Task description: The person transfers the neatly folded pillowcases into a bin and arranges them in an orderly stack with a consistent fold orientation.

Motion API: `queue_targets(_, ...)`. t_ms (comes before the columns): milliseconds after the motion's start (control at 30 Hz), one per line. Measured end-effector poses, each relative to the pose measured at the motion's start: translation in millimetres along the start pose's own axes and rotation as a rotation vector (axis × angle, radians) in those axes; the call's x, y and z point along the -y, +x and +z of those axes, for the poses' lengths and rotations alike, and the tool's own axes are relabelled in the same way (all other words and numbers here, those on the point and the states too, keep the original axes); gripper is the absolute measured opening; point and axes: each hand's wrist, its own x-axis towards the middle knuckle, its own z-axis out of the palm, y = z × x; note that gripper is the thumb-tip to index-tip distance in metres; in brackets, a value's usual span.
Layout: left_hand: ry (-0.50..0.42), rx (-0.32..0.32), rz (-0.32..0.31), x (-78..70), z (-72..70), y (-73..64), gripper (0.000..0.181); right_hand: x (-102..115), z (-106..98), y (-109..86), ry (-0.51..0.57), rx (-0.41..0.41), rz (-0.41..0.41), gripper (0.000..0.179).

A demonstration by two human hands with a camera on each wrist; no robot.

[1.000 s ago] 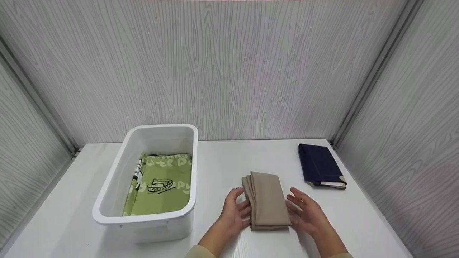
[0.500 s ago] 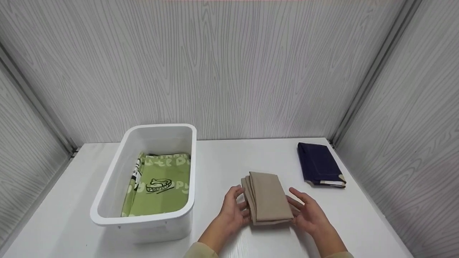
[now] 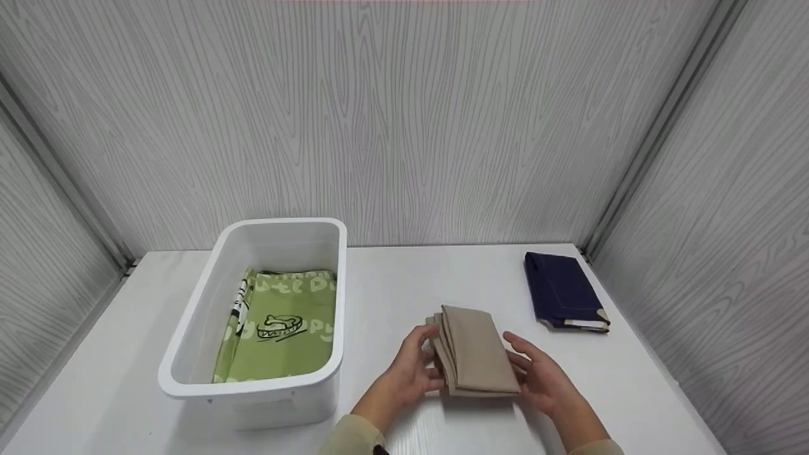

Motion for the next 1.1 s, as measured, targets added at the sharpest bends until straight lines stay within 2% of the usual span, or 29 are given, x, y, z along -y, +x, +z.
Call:
queue_targets(167, 0.023, -0.024, -0.017, -2.4, 2.0, 5.9, 0.08, 0.7, -0.1, 2.9, -0.16, -0.017, -0.027, 0.06)
queue_targets(267, 0.077, -0.034, -0.011, -2.5, 1.8, 9.5, 0.083, 1.6, 0.2, 3.6, -0.235, -0.023, -0.031, 0.058)
queue_targets(533, 0.15, -0.028, 0.001, -4.2, -1.0, 17.4, 0.078, 3.2, -2.2, 5.0, -0.321, -0.005, -0.028, 0.059)
queue_targets(667, 0.22, -0.01, 0.005, -6.6, -0.8, 18.0, 0.068, 4.5, -2.8, 5.7, -0.375, -0.002, -0.033, 0.06)
queue_targets(800, 0.359, -0.034, 0.045, -7.7, -0.9, 15.9, 0.061, 5.6, -0.8, 7.7, -0.473, -0.027, -0.033, 0.06)
queue_targets(933, 0.484, -0.058, 0.11, -7.9, -1.3, 15.0, 0.06, 7.4, 0.6, 9.6, -0.573, -0.036, -0.04, 0.062)
queue_targets(1100, 0.572, -0.072, 0.17, -8.6, -2.0, 17.6, 0.06, 8.6, -1.0, 10.1, -0.589, 0.008, -0.055, 0.066)
